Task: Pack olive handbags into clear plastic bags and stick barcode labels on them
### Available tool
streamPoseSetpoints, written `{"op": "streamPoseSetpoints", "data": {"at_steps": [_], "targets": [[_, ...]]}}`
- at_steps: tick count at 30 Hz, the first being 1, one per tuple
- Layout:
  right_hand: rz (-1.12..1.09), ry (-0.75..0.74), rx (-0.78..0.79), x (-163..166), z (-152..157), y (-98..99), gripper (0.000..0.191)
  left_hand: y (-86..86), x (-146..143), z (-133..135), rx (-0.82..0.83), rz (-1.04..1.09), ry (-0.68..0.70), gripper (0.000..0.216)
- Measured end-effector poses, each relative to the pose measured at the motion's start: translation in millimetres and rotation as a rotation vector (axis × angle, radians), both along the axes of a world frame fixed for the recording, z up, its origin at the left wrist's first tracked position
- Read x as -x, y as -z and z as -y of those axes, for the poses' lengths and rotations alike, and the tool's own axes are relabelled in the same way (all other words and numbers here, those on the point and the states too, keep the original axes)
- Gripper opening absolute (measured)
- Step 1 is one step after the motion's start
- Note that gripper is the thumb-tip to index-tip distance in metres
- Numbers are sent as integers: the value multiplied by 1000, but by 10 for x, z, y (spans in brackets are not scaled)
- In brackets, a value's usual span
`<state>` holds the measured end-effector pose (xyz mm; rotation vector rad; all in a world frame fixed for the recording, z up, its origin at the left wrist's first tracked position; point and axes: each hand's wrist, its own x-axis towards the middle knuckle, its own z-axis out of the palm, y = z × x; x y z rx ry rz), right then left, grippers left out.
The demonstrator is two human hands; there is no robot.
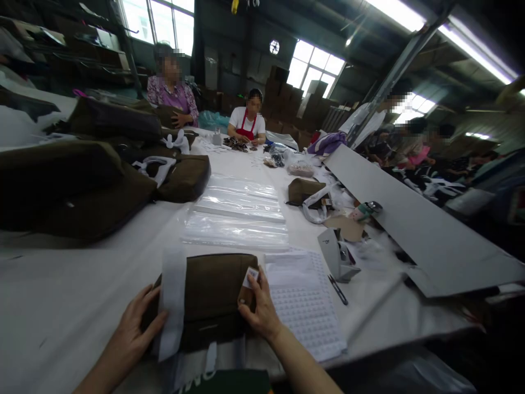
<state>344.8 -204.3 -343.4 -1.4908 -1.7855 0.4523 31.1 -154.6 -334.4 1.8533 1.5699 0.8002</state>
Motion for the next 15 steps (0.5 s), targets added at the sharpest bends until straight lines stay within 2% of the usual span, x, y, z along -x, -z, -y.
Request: {"op": "streamPoseSetpoints", "data": {"at_steps": [4,6,10,12,15], "targets": [[287,-50,-80,129,-117,-85,83,-200,-181,14,-120,-32,-24,66],[332,-61,-86,181,-171,-139,79,-291,-332,9,-236,-61,48,64],[193,89,-82,212,-291,-210,41,-398,-684,-150,-576,-202,222,68],[87,164,-84,206,-335,-232,43,-429,-832,-255,-696,-296,287,68],[-22,194,-41,158,-393,-274,55,-462,-974,-381,-703,-446,413,52]]}}
